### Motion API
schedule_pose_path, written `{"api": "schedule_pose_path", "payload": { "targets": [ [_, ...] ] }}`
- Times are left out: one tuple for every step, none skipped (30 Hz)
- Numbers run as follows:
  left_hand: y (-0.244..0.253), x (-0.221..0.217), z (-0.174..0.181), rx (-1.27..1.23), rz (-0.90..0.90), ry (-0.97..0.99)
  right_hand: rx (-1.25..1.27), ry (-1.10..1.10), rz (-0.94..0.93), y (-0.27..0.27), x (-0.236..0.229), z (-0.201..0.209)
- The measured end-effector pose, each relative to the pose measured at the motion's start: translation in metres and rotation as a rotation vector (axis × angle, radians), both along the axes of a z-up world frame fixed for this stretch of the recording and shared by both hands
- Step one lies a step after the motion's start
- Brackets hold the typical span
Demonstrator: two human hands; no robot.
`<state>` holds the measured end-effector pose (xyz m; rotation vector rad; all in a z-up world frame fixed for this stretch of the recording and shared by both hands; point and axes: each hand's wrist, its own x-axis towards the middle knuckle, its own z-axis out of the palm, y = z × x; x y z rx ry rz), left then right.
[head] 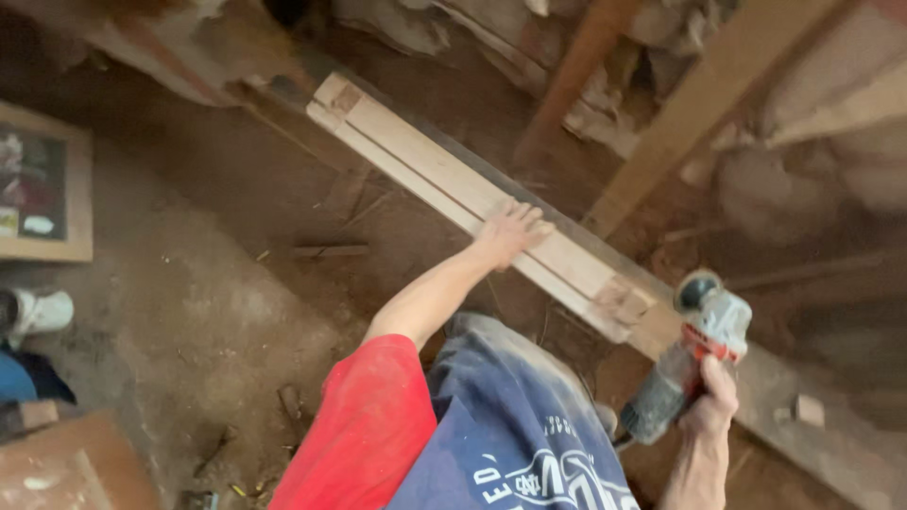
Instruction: The person uses a hand axe to chip away at a wooden plank, then switches to an angle grinder to smooth the plank's surface. The person repeatedly flips the plank to work on different sides and edges.
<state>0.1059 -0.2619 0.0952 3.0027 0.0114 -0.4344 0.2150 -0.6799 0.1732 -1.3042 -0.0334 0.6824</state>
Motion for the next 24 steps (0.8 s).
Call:
{"api": "schedule_pose_path", "payload": {
  "targets": [
    [0.017,-0.013,-0.008,0.031,0.04,-0.081,-0.036,0.008,0.003,0.0,0.006,-0.004],
    [0.037,-0.024,-0.017,0.072,0.079,-0.157,-0.072,0.015,0.006,0.002,0.014,-0.008],
    [0.057,-0.035,-0.025,0.074,0.117,-0.115,-0.112,0.02,0.006,0.007,0.017,-0.011],
    [0.074,-0.046,-0.033,0.07,0.154,-0.054,-0.109,0.028,0.02,0.015,0.019,-0.015],
    [0.09,-0.055,-0.042,0.046,0.181,0.102,-0.109,0.039,0.03,0.021,0.019,-0.02],
    [0.093,-0.057,-0.05,0.054,0.204,-0.021,-0.109,0.051,0.041,0.031,0.022,-0.024],
    [0.085,-0.061,-0.055,0.062,0.222,-0.138,-0.108,0.077,0.06,0.042,0.022,-0.027],
    [0.08,-0.066,-0.059,0.073,0.241,-0.255,-0.108,0.104,0.08,0.054,0.023,-0.03],
    [0.073,-0.075,-0.061,0.053,0.35,-0.293,-0.11,0.134,0.089,0.065,0.022,-0.032],
    [0.063,-0.083,-0.062,0.033,0.459,-0.331,-0.131,0.118,0.11,0.077,0.024,-0.034],
    [0.05,-0.092,-0.061,0.013,0.56,-0.367,-0.149,0.105,0.123,0.089,0.024,-0.037],
    [0.032,-0.1,-0.058,-0.091,0.798,-0.481,-0.168,0.092,0.136,0.1,0.024,-0.038],
    [0.013,-0.107,-0.055,-0.198,1.029,-0.596,-0.18,0.087,0.133,0.11,0.021,-0.039],
    [-0.003,-0.111,-0.052,-0.308,1.259,-0.71,-0.192,0.082,0.13,0.119,0.019,-0.039],
    [-0.017,-0.11,-0.052,-0.629,1.421,-0.637,-0.206,0.075,0.126,0.125,0.018,-0.039],
    [-0.028,-0.106,-0.054,-0.951,1.572,-0.545,-0.224,0.088,0.131,0.131,0.018,-0.04],
    [-0.042,-0.103,-0.058,-1.25,1.599,-0.331,-0.247,0.102,0.14,0.136,0.02,-0.04],
    [-0.057,-0.099,-0.063,-1.544,1.586,-0.102,-0.269,0.116,0.148,0.137,0.019,-0.038],
    [-0.072,-0.088,-0.068,-1.759,1.569,-0.071,-0.266,0.098,0.17,0.138,0.021,-0.038],
    [-0.088,-0.078,-0.074,-1.975,1.538,-0.037,-0.263,0.079,0.192,0.135,0.021,-0.037],
    [-0.099,-0.066,-0.08,-2.013,1.568,-0.084,-0.259,0.054,0.22,0.134,0.026,-0.035],
    [-0.108,-0.057,-0.083,-2.052,1.596,-0.132,-0.255,0.053,0.235,0.13,0.03,-0.033],
    [-0.116,-0.05,-0.084,-2.094,1.626,-0.188,-0.252,0.05,0.256,0.124,0.033,-0.03],
    [-0.124,-0.045,-0.082,-2.073,1.657,-0.24,-0.249,0.046,0.277,0.116,0.036,-0.027]
  ]
}}
